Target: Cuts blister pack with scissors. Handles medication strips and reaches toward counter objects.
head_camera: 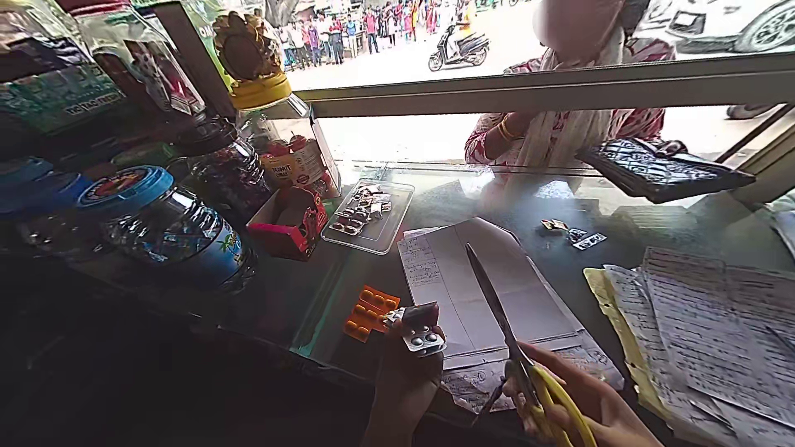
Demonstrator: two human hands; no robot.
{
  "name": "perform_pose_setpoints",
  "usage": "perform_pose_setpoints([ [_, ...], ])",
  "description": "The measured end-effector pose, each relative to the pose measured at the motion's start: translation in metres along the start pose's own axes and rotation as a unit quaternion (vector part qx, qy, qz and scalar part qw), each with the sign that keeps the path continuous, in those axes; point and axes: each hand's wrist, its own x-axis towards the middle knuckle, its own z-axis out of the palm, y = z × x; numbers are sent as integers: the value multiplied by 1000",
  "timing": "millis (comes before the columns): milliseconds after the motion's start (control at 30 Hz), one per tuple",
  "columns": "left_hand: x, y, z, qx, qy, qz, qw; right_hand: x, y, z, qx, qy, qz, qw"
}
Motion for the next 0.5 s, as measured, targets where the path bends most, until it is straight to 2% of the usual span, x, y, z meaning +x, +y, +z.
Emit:
perform_pose_setpoints([
  [167, 3, -6, 2, 33, 20, 43, 998, -19, 8, 8, -13, -5, -11, 1000],
  [300, -2, -7, 4, 210, -18, 80, 974, -30, 5, 4, -94, 11, -52, 994],
  [400, -2, -4, -2, 278, -92, 18, 956, -33, 1, -3, -159, 13, -80, 984],
  [500, -5, -3, -3, 337, -139, -64, 929, -33, -6, -9, -190, -15, -69, 979],
])
